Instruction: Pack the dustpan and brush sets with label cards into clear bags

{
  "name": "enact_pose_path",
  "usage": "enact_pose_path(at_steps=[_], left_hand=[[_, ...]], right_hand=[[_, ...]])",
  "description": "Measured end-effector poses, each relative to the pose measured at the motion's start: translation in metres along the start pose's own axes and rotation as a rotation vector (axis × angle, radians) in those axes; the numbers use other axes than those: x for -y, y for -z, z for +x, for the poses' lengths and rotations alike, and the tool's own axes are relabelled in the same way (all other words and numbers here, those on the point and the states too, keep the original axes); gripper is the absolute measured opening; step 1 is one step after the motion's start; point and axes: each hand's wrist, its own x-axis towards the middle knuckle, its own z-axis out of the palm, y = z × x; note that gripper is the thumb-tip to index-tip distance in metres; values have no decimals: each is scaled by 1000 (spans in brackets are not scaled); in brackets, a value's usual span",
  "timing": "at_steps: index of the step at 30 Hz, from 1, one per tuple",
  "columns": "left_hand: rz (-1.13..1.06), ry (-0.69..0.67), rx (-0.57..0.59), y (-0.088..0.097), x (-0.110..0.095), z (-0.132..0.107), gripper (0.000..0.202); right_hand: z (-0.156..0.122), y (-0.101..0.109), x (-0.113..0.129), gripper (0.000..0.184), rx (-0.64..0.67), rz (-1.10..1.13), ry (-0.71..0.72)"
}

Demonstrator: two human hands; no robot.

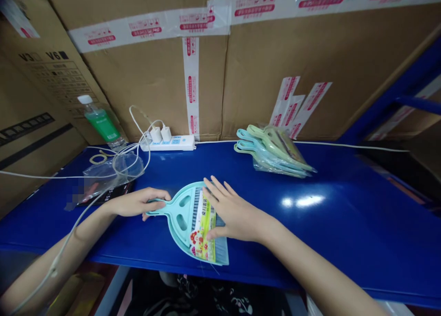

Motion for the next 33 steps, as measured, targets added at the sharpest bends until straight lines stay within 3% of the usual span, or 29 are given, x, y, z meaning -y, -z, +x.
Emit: enact_pose_path(at_steps=[7,14,24,33], left_hand=[[19,-1,9,1,-2,0,33],[29,2,18,2,-3,0,34],[30,-6,25,2,-3,0,35],[34,-8,29,1,-8,0,35]], right_hand=[[-8,-3,1,91,-26,44,-2],[-4,-3,12,103,42,18,-57],[-6,-5,-2,97,-10,0,-40],[-2,3,5,103,107,-42,-142]])
